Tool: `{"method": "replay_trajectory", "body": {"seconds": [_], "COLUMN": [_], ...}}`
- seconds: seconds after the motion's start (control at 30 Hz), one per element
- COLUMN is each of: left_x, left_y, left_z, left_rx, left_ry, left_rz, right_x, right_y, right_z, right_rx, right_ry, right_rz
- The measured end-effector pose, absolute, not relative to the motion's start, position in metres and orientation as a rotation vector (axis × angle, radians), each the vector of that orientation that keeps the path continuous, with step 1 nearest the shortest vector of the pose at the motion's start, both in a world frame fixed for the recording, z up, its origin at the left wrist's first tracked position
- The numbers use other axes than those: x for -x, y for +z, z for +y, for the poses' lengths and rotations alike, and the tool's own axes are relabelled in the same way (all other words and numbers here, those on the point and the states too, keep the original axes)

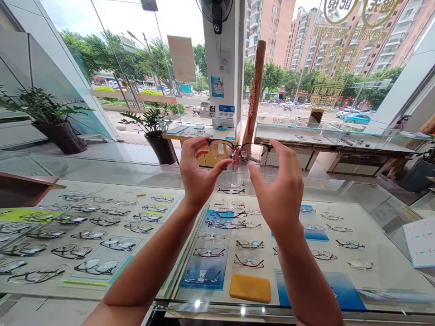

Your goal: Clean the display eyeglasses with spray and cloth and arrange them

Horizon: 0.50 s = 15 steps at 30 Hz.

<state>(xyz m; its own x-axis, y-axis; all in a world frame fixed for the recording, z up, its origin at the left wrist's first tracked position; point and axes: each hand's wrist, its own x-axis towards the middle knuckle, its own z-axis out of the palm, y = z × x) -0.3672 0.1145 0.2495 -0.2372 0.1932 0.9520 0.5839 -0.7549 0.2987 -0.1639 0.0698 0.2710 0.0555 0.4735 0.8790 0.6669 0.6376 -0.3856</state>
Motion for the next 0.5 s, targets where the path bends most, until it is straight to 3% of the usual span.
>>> {"method": "replay_trajectory", "body": {"seconds": [0.5], "left_x": [0.370], "left_y": [0.242], "left_z": [0.128], "left_rx": [1.852], "left_ry": [-2.159], "left_rz": [-0.979], "right_x": [0.169], "right_y": [0.273], "right_z": [0.063], "right_rx": [0.976], "right_ry": [-0.240], "right_rz": [-1.581]}}
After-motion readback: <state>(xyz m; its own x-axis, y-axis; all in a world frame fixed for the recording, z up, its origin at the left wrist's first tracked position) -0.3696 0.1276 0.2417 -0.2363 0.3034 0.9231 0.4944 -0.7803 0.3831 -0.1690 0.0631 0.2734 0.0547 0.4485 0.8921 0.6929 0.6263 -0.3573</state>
